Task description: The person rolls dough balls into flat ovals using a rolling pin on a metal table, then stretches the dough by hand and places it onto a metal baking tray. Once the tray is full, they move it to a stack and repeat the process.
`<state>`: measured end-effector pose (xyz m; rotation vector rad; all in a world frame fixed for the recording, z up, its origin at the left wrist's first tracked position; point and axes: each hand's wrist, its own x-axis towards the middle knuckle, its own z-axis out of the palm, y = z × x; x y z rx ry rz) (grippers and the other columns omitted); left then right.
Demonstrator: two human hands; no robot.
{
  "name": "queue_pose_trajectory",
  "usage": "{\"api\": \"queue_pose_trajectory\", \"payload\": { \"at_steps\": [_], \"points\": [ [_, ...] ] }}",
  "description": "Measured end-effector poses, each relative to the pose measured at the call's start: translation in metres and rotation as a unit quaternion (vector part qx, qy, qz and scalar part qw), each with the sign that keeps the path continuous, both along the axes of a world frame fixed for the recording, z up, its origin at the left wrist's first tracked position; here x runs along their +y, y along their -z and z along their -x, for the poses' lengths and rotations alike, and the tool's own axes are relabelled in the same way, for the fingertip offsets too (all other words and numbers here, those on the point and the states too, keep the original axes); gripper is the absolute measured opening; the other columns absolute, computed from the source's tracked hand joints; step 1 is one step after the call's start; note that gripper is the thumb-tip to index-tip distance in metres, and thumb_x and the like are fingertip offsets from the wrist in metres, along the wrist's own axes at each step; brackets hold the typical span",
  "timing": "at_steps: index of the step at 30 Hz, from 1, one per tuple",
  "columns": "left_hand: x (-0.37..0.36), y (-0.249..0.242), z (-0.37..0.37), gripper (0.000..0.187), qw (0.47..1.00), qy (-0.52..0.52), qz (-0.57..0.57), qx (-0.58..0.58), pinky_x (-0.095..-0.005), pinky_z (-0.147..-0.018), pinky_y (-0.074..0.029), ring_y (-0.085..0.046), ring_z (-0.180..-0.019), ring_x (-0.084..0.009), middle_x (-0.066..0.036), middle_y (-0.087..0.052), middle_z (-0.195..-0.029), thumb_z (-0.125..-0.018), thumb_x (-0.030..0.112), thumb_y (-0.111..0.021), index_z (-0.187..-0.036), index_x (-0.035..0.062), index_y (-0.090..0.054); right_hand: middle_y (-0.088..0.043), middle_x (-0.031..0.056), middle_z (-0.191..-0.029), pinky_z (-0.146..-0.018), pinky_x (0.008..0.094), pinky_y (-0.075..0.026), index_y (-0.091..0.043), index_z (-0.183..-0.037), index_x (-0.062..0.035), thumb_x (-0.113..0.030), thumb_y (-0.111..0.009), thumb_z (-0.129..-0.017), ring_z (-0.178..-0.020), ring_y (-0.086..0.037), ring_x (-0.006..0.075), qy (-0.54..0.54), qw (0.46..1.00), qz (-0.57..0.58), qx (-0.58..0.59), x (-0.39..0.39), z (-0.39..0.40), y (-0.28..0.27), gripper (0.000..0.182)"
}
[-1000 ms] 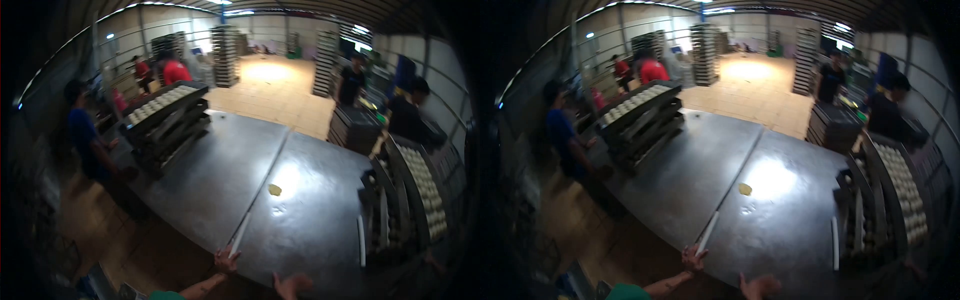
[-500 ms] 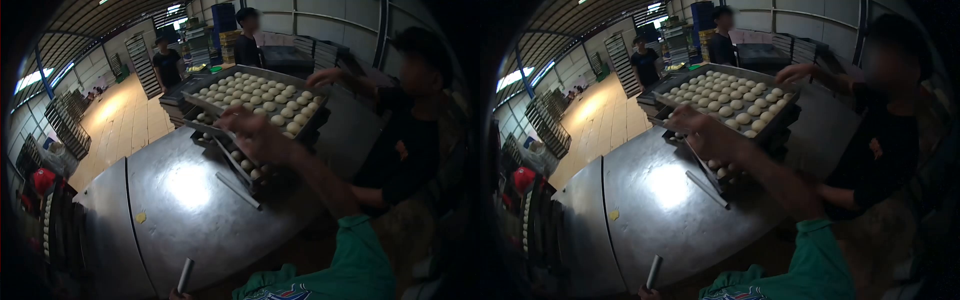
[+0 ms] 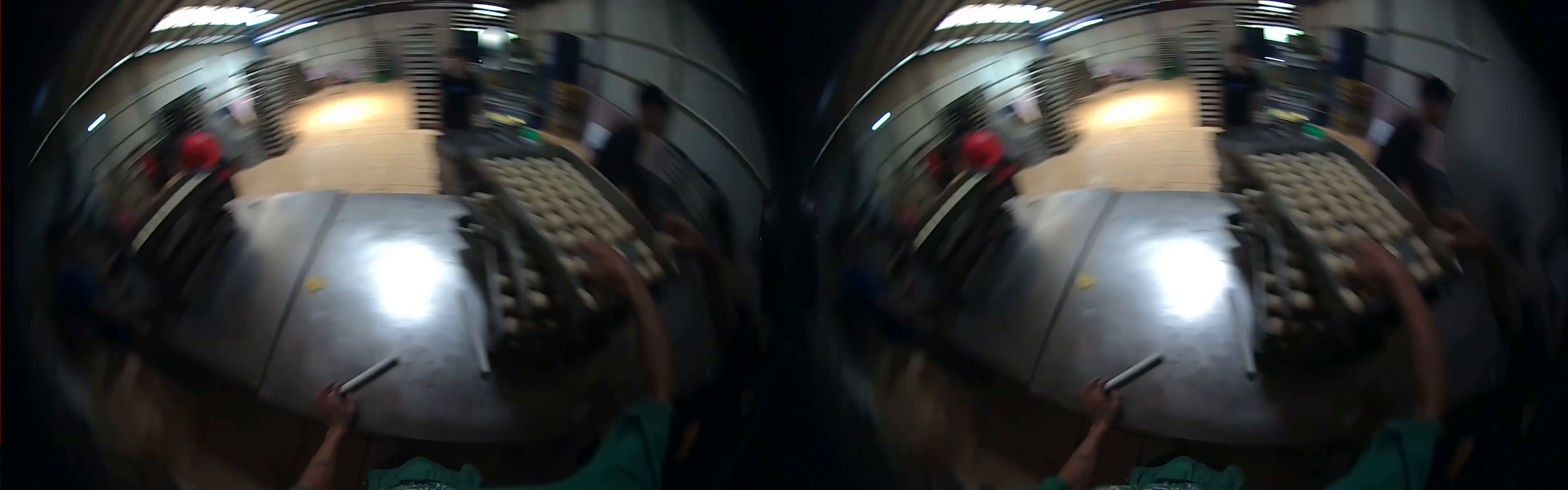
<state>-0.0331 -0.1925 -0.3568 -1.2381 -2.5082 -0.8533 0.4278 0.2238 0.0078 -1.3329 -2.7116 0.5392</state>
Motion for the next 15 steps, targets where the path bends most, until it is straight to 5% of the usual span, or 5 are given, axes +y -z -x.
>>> {"api": "queue_pose_trajectory", "payload": {
  "at_steps": [1, 2, 6, 7, 15],
  "points": [
    [0.0, -0.005, -0.005, 0.035, 1.0, -0.014, 0.003, 0.008, -0.0467, -0.097, -0.039, -0.051, -0.112, -0.0339, -0.016, -0.058, -0.116, -0.077, 0.026, -0.065, -0.108, 0.0091, -0.064, -0.056, 0.0156, -0.125, -0.098, 0.0387, -0.044, -0.053, -0.131, -0.0082, -0.024, -0.07, -0.072, -0.114, -0.055, 0.027, 0.059, 0.986, 0.115, 0.107, 0.028, -0.021, 0.03, 0.063],
    [0.001, -0.01, -0.005, 0.035, 1.0, -0.02, 0.008, 0.012, -0.0461, -0.096, -0.039, -0.051, -0.11, -0.0331, -0.015, -0.058, -0.115, -0.077, 0.027, -0.066, -0.108, 0.0107, -0.064, -0.057, 0.0152, -0.122, -0.096, 0.0402, -0.044, -0.05, -0.132, -0.0057, -0.028, -0.073, -0.072, -0.111, -0.056, 0.0282, -0.108, 0.991, -0.063, 0.057, 0.026, -0.008, 0.023, 0.068],
    [-0.002, -0.013, -0.009, 0.035, 0.997, -0.073, -0.005, -0.002, -0.0469, -0.095, -0.039, -0.05, -0.109, -0.0303, -0.011, -0.055, -0.115, -0.075, 0.029, -0.065, -0.107, 0.0148, -0.063, -0.062, 0.017, -0.092, -0.074, 0.0437, -0.048, -0.056, -0.116, -0.0017, -0.029, -0.07, -0.068, -0.082, -0.06, 0.0298, -0.076, 0.986, -0.14, 0.052, 0.068, -0.029, 0.057, 0.057],
    [0.0, -0.014, -0.01, 0.035, 0.998, -0.059, -0.01, 0.004, -0.0472, -0.095, -0.039, -0.05, -0.108, -0.0297, -0.01, -0.054, -0.114, -0.074, 0.029, -0.065, -0.106, 0.0156, -0.063, -0.063, 0.0139, -0.08, -0.066, 0.0387, -0.05, -0.056, -0.115, 0.0005, -0.027, -0.071, -0.067, -0.072, -0.062, 0.0249, 0.012, 0.996, -0.068, -0.054, 0.04, -0.011, 0.025, 0.057],
    [-0.006, -0.02, -0.015, 0.036, 0.998, -0.06, -0.014, -0.016, -0.0463, -0.096, -0.037, -0.049, -0.109, -0.0286, -0.01, -0.054, -0.116, -0.075, 0.03, -0.064, -0.108, 0.0158, -0.062, -0.062, 0.0021, -0.079, -0.058, 0.0304, -0.048, -0.064, -0.098, 0.0034, -0.01, -0.076, -0.065, -0.07, -0.056, 0.0107, 0.062, 0.995, 0.044, 0.064, 0.062, -0.02, 0.045, 0.037]
  ]
}}
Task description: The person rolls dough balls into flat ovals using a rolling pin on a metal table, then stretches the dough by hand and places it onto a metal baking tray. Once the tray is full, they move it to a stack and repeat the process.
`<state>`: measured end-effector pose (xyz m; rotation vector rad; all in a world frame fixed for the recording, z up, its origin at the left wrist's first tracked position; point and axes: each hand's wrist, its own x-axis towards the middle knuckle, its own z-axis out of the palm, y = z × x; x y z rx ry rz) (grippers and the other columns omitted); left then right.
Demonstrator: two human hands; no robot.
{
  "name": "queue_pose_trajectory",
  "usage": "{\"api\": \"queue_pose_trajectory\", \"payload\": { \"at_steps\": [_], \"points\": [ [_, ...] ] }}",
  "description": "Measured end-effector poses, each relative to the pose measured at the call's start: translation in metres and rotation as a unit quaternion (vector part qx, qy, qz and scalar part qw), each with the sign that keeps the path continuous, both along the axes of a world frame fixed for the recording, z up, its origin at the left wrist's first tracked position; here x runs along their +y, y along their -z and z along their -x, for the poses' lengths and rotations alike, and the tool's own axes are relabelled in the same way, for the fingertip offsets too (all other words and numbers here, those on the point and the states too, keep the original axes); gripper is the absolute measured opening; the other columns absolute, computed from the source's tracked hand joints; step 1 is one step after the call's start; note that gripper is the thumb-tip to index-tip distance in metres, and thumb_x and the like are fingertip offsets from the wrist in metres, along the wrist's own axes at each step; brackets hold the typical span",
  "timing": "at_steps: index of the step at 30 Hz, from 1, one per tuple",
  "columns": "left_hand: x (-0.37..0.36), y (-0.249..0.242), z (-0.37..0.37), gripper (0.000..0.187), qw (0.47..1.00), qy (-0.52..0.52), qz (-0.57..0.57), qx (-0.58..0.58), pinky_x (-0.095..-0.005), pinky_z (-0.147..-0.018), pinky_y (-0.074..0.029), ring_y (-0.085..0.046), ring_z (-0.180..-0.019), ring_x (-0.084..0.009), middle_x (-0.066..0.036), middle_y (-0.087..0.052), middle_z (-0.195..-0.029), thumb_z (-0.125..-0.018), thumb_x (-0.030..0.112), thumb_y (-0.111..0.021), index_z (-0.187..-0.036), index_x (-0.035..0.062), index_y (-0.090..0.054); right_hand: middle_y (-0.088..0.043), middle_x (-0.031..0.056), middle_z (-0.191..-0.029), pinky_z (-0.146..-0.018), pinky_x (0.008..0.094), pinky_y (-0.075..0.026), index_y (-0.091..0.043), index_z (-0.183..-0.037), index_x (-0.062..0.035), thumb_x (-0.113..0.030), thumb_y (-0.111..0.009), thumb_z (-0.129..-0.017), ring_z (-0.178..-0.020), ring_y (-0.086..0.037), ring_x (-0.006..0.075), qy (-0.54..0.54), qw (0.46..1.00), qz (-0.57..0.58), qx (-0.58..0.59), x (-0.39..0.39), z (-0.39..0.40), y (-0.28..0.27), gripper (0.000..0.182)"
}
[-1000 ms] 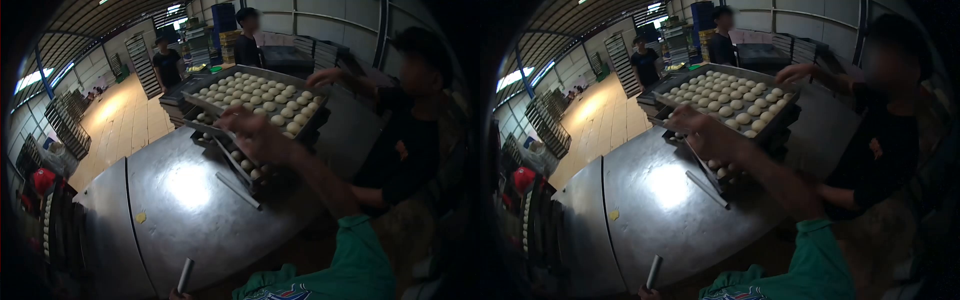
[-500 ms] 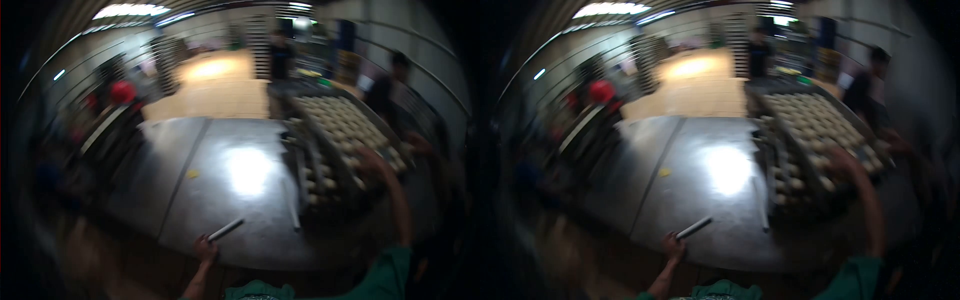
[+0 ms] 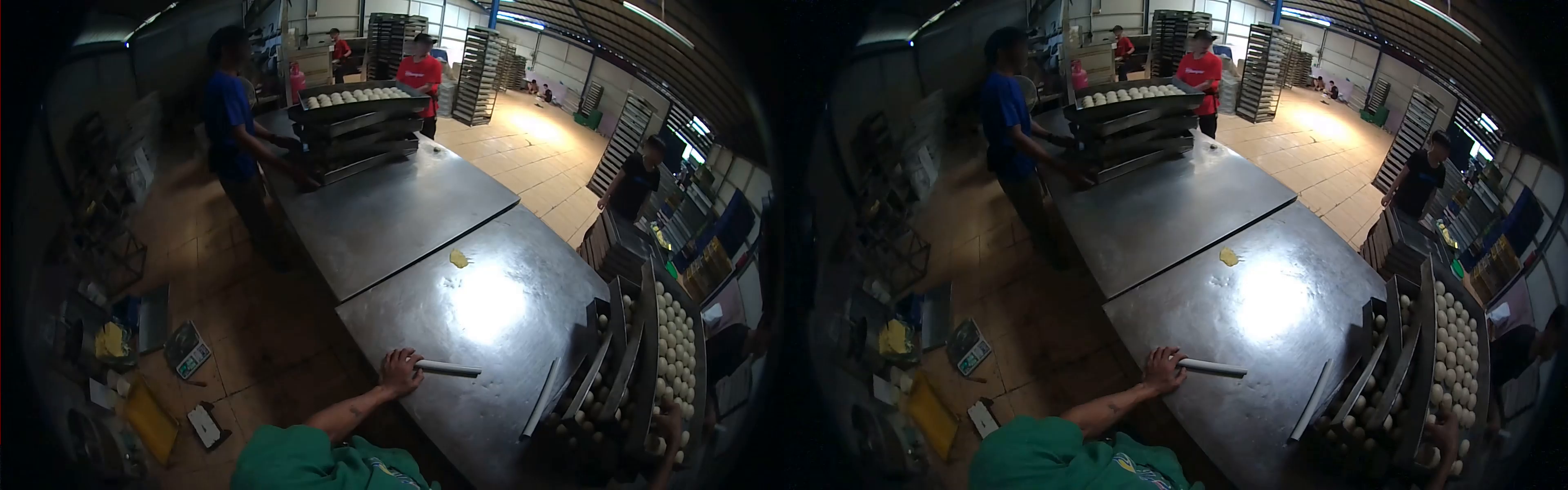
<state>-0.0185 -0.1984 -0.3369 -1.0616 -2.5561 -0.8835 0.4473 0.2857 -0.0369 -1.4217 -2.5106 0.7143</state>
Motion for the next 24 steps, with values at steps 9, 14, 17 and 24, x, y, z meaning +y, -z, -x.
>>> {"api": "queue_pose_trajectory", "payload": {
  "at_steps": [9, 14, 17, 24],
  "points": [
    [-0.048, -0.005, 0.077, 0.036, 0.989, 0.14, 0.045, -0.035, -0.0466, -0.094, -0.037, -0.05, -0.108, -0.0291, -0.01, -0.056, -0.113, -0.079, 0.027, -0.066, -0.111, 0.0119, -0.062, -0.064, 0.0081, -0.106, -0.08, 0.031, -0.052, -0.057, -0.118, -0.001, -0.008, -0.065, -0.081, -0.093, -0.062, 0.0196, 0.019, 0.948, -0.04, 0.316, 0.009, -0.026, -0.076, 0.039],
    [-0.093, 0.0, 0.146, 0.035, 0.98, 0.194, 0.021, -0.046, -0.0454, -0.09, -0.039, -0.051, -0.105, -0.0289, -0.009, -0.057, -0.11, -0.077, 0.023, -0.07, -0.109, 0.0118, -0.063, -0.061, 0.0119, -0.116, -0.1, 0.0354, -0.047, -0.053, -0.122, 0.0001, -0.013, -0.055, -0.091, -0.111, -0.059, 0.0233, -0.034, 0.785, 0.034, 0.617, -0.13, 0.073, -0.126, 0.034],
    [-0.096, 0.001, 0.171, 0.036, 0.976, 0.216, 0.014, -0.036, -0.0446, -0.088, -0.039, -0.052, -0.103, -0.029, -0.008, -0.057, -0.108, -0.076, 0.024, -0.073, -0.109, 0.0131, -0.063, -0.062, 0.0083, -0.108, -0.091, 0.0339, -0.05, -0.057, -0.114, -0.0017, -0.016, -0.054, -0.091, -0.1, -0.061, 0.0184, -0.091, 0.809, 0.034, 0.58, -0.165, 0.154, -0.074, 0.027],
    [-0.067, -0.018, 0.177, 0.037, 0.955, 0.291, 0.007, -0.054, -0.0439, -0.089, -0.038, -0.051, -0.107, -0.0283, -0.009, -0.057, -0.11, -0.075, 0.03, -0.074, -0.108, 0.0151, -0.065, -0.064, 0.0125, -0.095, -0.08, 0.0331, -0.052, -0.064, -0.102, -0.003, -0.007, -0.071, -0.071, -0.09, -0.064, 0.0222, 0.048, 0.968, -0.055, 0.241, -0.277, 0.347, 0.186, 0.032]
  ]
}}
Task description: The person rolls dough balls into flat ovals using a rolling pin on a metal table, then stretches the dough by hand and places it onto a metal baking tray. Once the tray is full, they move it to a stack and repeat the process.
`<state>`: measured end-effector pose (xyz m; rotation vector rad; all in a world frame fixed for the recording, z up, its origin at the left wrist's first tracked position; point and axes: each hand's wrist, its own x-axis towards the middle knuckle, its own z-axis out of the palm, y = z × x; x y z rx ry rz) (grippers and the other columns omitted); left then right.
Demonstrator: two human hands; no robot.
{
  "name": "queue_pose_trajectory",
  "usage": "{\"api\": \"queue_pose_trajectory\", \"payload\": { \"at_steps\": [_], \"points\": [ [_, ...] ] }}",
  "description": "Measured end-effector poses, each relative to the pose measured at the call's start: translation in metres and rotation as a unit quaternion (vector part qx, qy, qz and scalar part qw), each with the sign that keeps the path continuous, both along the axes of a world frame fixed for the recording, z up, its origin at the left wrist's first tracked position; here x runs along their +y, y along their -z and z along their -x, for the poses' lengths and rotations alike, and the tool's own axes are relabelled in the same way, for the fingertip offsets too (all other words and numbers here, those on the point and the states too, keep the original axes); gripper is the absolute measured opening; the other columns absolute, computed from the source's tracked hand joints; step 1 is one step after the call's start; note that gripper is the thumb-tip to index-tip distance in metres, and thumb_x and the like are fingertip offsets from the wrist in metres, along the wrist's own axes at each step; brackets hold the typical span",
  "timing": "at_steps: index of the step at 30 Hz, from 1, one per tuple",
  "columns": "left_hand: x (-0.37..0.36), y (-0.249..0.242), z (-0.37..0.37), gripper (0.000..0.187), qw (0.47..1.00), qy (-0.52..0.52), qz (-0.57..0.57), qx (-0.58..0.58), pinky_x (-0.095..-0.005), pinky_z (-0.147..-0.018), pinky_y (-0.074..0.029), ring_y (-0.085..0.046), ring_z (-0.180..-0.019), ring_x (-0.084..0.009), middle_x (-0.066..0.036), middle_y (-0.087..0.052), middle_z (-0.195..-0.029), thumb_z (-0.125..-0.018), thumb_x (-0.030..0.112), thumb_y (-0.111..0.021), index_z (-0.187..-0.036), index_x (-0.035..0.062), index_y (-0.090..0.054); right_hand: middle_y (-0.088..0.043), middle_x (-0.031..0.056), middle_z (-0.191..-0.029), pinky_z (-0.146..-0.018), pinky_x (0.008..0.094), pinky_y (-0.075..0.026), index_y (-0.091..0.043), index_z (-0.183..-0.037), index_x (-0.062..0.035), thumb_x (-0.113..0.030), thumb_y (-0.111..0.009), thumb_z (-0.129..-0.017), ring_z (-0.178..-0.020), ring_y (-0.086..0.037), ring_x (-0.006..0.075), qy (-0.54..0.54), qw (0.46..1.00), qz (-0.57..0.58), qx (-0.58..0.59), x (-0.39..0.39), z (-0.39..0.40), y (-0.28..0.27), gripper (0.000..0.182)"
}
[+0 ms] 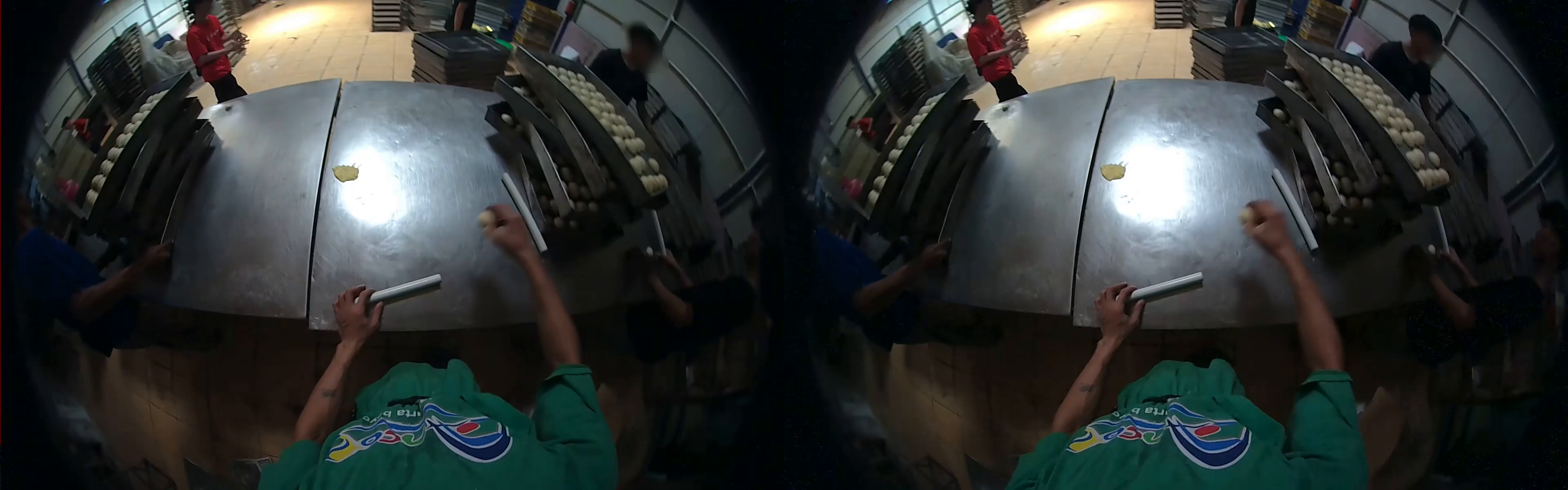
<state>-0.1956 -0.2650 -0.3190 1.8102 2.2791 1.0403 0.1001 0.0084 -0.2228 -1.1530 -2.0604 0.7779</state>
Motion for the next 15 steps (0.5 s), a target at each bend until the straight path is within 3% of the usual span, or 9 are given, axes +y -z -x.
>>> {"api": "queue_pose_trajectory", "payload": {
  "at_steps": [1, 3, 4, 6, 9, 12, 15],
  "points": [
    [0.004, -0.003, 0.0, 0.039, 1.0, 0.008, 0.001, 0.007, -0.044, -0.091, -0.038, -0.05, -0.107, -0.0286, -0.01, -0.056, -0.112, -0.075, 0.03, -0.074, -0.11, 0.0145, -0.064, -0.062, 0.018, -0.104, -0.084, 0.0378, -0.052, -0.063, -0.109, -0.0013, -0.012, -0.075, -0.069, -0.095, -0.063, 0.0307, -0.095, 0.964, -0.141, -0.204, -0.004, 0.01, 0.038, 0.043],
    [0.005, -0.004, -0.003, 0.041, 1.0, 0.024, 0.005, 0.009, -0.0442, -0.092, -0.038, -0.05, -0.108, -0.0288, -0.01, -0.056, -0.114, -0.076, 0.03, -0.074, -0.112, 0.0139, -0.064, -0.058, 0.0219, -0.109, -0.086, 0.0418, -0.05, -0.06, -0.111, 0.0002, -0.015, -0.073, -0.07, -0.099, -0.059, 0.0367, -0.153, 0.968, 0.007, -0.197, -0.031, 0.022, 0.086, 0.045],
    [0.003, -0.005, 0.001, 0.043, 0.999, 0.034, 0.006, -0.004, -0.0447, -0.093, -0.037, -0.049, -0.11, -0.0297, -0.012, -0.054, -0.117, -0.076, 0.031, -0.074, -0.114, 0.013, -0.063, -0.058, 0.0219, -0.109, -0.086, 0.0418, -0.05, -0.06, -0.111, 0.0002, -0.015, -0.073, -0.07, -0.099, -0.059, 0.0367, -0.147, 0.969, 0.013, -0.198, -0.039, 0.022, 0.092, 0.045],
    [-0.002, -0.013, 0.008, 0.051, 0.999, 0.035, 0.008, -0.014, -0.046, -0.096, -0.036, -0.047, -0.114, -0.0326, -0.016, -0.049, -0.126, -0.075, 0.033, -0.075, -0.118, 0.0111, -0.06, -0.058, 0.0213, -0.106, -0.088, 0.0437, -0.048, -0.057, -0.112, 0.0022, -0.016, -0.07, -0.072, -0.101, -0.056, 0.0369, -0.053, 0.98, -0.126, -0.147, -0.05, 0.027, 0.097, 0.046],
    [-0.008, -0.013, 0.007, 0.052, 0.999, 0.008, 0.039, 0.0, -0.0461, -0.096, -0.036, -0.046, -0.115, -0.0337, -0.017, -0.047, -0.128, -0.074, 0.034, -0.077, -0.118, 0.0106, -0.06, -0.057, 0.0218, -0.101, -0.084, 0.0478, -0.048, -0.058, -0.106, 0.0031, -0.02, -0.068, -0.072, -0.099, -0.053, 0.0395, 0.025, 0.979, -0.04, -0.198, -0.063, 0.025, 0.087, 0.043],
    [-0.001, -0.018, 0.002, 0.047, 0.999, 0.032, 0.038, -0.012, -0.0454, -0.096, -0.036, -0.046, -0.115, -0.033, -0.016, -0.048, -0.127, -0.075, 0.032, -0.076, -0.115, 0.0114, -0.062, -0.057, 0.0209, -0.095, -0.081, 0.0488, -0.049, -0.058, -0.098, 0.0024, -0.021, -0.069, -0.071, -0.091, -0.056, 0.0405, 0.058, 0.975, -0.09, -0.194, -0.061, 0.033, 0.105, 0.037],
    [0.012, -0.016, -0.004, 0.04, 0.996, 0.037, 0.067, -0.035, -0.045, -0.096, -0.036, -0.047, -0.114, -0.0321, -0.015, -0.051, -0.124, -0.076, 0.029, -0.076, -0.111, 0.0123, -0.064, -0.058, 0.0209, -0.089, -0.076, 0.0471, -0.05, -0.056, -0.091, 0.0014, -0.018, -0.067, -0.072, -0.082, -0.057, 0.0402, -0.017, 0.971, 0.015, -0.236, -0.049, 0.043, 0.09, 0.03]
  ]
}}
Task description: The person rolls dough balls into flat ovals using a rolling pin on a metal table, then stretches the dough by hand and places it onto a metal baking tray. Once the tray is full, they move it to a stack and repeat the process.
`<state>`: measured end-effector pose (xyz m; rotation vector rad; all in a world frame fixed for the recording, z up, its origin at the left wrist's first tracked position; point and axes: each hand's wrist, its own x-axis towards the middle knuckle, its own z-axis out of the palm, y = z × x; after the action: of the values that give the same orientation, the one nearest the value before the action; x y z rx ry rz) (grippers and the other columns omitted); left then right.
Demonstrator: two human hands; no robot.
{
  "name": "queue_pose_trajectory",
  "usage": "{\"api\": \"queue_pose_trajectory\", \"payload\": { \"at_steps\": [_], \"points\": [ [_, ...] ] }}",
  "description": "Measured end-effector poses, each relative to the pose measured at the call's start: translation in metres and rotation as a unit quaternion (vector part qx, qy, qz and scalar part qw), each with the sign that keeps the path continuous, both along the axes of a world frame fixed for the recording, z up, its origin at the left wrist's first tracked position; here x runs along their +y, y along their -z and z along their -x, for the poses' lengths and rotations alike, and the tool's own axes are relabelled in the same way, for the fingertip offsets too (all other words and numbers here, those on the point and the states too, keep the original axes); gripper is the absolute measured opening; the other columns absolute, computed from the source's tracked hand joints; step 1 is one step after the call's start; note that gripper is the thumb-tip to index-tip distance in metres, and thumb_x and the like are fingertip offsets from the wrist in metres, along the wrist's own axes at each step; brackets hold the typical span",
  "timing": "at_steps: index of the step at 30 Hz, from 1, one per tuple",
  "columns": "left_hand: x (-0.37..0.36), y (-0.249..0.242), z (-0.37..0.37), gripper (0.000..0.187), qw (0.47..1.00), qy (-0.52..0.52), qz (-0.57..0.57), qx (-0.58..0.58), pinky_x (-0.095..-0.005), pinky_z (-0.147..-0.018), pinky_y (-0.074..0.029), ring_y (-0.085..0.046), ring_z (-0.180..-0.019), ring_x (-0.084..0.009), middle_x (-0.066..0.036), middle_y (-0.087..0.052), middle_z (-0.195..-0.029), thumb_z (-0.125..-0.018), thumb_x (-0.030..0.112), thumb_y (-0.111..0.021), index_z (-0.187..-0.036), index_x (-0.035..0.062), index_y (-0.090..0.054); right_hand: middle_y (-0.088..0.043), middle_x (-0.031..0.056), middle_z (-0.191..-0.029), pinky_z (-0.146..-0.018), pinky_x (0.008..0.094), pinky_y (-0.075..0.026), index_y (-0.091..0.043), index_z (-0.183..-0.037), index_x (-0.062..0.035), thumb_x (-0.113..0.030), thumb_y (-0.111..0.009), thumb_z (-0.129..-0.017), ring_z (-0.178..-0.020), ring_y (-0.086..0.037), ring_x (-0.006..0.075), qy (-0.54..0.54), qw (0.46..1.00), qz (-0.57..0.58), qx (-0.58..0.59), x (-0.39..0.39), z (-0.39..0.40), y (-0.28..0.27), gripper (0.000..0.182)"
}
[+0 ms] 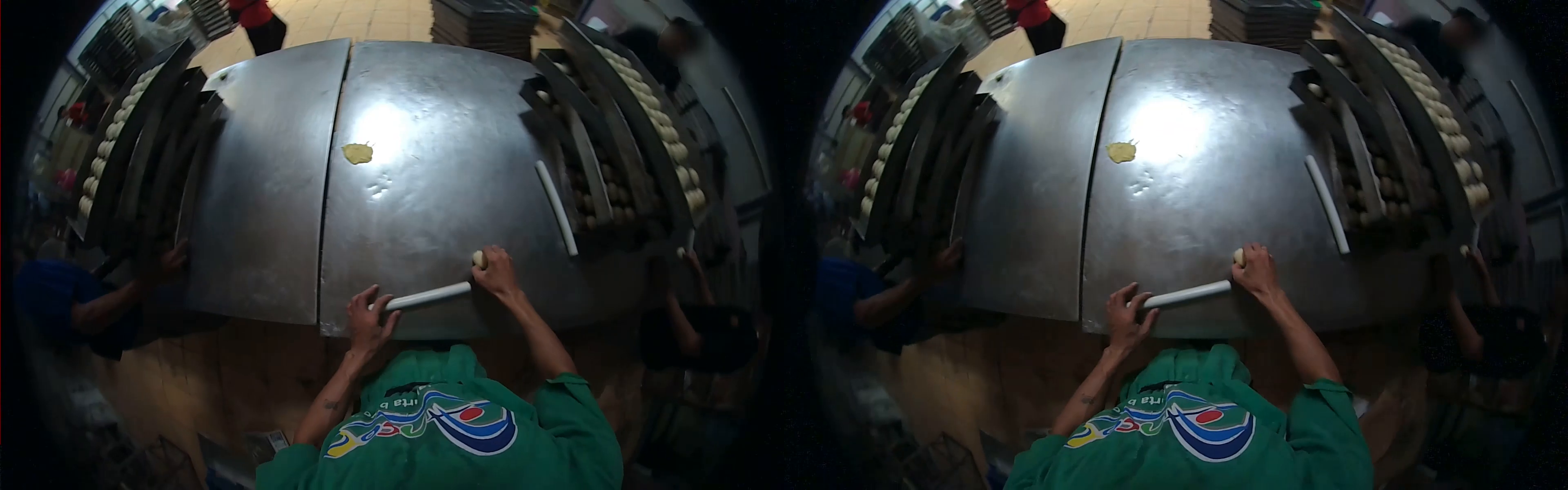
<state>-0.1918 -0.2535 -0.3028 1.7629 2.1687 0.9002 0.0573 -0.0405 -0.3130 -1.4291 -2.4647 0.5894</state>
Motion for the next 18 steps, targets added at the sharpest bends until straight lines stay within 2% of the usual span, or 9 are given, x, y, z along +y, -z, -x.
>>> {"api": "queue_pose_trajectory", "payload": {
  "at_steps": [4, 6, 12, 13, 14, 15, 16, 17, 18],
  "points": [
    [0.036, -0.011, 0.005, 0.036, 0.999, 0.029, -0.006, -0.014, -0.0434, -0.092, -0.037, -0.051, -0.108, -0.0286, -0.01, -0.056, -0.115, -0.075, 0.026, -0.076, -0.108, 0.014, -0.066, -0.057, 0.0217, -0.084, -0.074, 0.0465, -0.051, -0.056, -0.091, 0.0012, -0.014, -0.065, -0.072, -0.077, -0.058, 0.0398, -0.063, 0.988, 0.064, 0.123, 0.014, 0.056, -0.048, 0.026],
    [0.049, -0.015, 0.011, 0.036, 1.0, 0.024, -0.001, -0.018, -0.0423, -0.09, -0.038, -0.051, -0.106, -0.0275, -0.008, -0.057, -0.112, -0.075, 0.024, -0.077, -0.107, 0.0141, -0.066, -0.057, 0.021, -0.086, -0.075, 0.0471, -0.05, -0.056, -0.094, 0.0008, -0.013, -0.065, -0.07, -0.083, -0.059, 0.0392, -0.129, 0.953, 0.072, 0.264, 0.017, 0.095, -0.052, 0.029],
    [0.059, -0.02, 0.02, 0.033, 0.999, 0.023, 0.038, -0.023, -0.041, -0.088, -0.039, -0.053, -0.103, -0.0262, -0.006, -0.058, -0.108, -0.074, 0.023, -0.078, -0.104, 0.0127, -0.066, -0.058, 0.0197, -0.094, -0.075, 0.0464, -0.05, -0.053, -0.098, 0.0007, -0.011, -0.066, -0.067, -0.09, -0.056, 0.0408, -0.314, 0.919, 0.069, 0.227, 0.006, 0.167, -0.005, 0.036],
    [0.062, -0.027, 0.024, 0.031, 0.997, 0.027, 0.035, -0.064, -0.04, -0.086, -0.041, -0.054, -0.101, -0.0255, -0.006, -0.058, -0.105, -0.075, 0.024, -0.078, -0.1, 0.0111, -0.067, -0.055, 0.0205, -0.105, -0.077, 0.0441, -0.05, -0.051, -0.112, 0.0019, -0.021, -0.075, -0.067, -0.09, -0.057, 0.0376, -0.351, 0.913, 0.107, 0.176, 0.015, 0.165, 0.009, 0.056],
    [0.067, -0.029, 0.029, 0.029, 0.994, 0.031, 0.029, -0.105, -0.0391, -0.084, -0.042, -0.055, -0.098, -0.0248, -0.007, -0.059, -0.102, -0.075, 0.025, -0.078, -0.097, 0.0094, -0.067, -0.055, 0.0205, -0.105, -0.077, 0.0441, -0.05, -0.051, -0.112, 0.0019, -0.021, -0.075, -0.067, -0.09, -0.057, 0.0376, -0.355, 0.911, 0.111, 0.176, 0.029, 0.162, 0.001, 0.056],
    [0.071, -0.023, 0.033, 0.029, 0.993, 0.026, 0.032, -0.108, -0.0391, -0.084, -0.042, -0.055, -0.098, -0.0248, -0.007, -0.059, -0.102, -0.075, 0.025, -0.078, -0.097, 0.0094, -0.067, -0.049, 0.0219, -0.114, -0.083, 0.0431, -0.049, -0.043, -0.123, 0.0046, -0.032, -0.08, -0.064, -0.099, -0.055, 0.0369, -0.286, 0.911, 0.234, 0.181, 0.042, 0.156, -0.019, 0.079],
    [0.072, -0.012, 0.035, 0.03, 0.968, -0.078, 0.042, -0.236, -0.0379, -0.081, -0.043, -0.055, -0.096, -0.0241, -0.007, -0.06, -0.097, -0.075, 0.028, -0.079, -0.094, 0.0078, -0.068, -0.043, 0.0233, -0.122, -0.09, 0.0421, -0.047, -0.035, -0.133, 0.0073, -0.042, -0.085, -0.06, -0.107, -0.052, 0.0363, -0.21, 0.893, 0.354, 0.181, 0.05, 0.151, -0.029, 0.102],
    [0.076, -0.006, 0.038, 0.032, 0.916, -0.18, 0.049, -0.356, -0.0368, -0.079, -0.044, -0.056, -0.094, -0.0234, -0.008, -0.06, -0.093, -0.074, 0.031, -0.08, -0.091, 0.0063, -0.068, -0.043, 0.0233, -0.122, -0.09, 0.0421, -0.047, -0.035, -0.133, 0.0073, -0.042, -0.085, -0.06, -0.107, -0.052, 0.0363, -0.213, 0.892, 0.357, 0.178, 0.057, 0.15, -0.018, 0.102],
    [0.085, -0.01, 0.042, 0.032, 0.914, -0.184, 0.048, -0.358, -0.0368, -0.079, -0.044, -0.056, -0.094, -0.0234, -0.008, -0.06, -0.093, -0.074, 0.031, -0.08, -0.091, 0.0063, -0.068, -0.035, 0.0249, -0.129, -0.096, 0.0432, -0.042, -0.024, -0.137, 0.0093, -0.05, -0.087, -0.053, -0.115, -0.045, 0.038, -0.167, 0.924, 0.3, 0.167, 0.063, 0.151, -0.004, 0.121]
  ]
}}
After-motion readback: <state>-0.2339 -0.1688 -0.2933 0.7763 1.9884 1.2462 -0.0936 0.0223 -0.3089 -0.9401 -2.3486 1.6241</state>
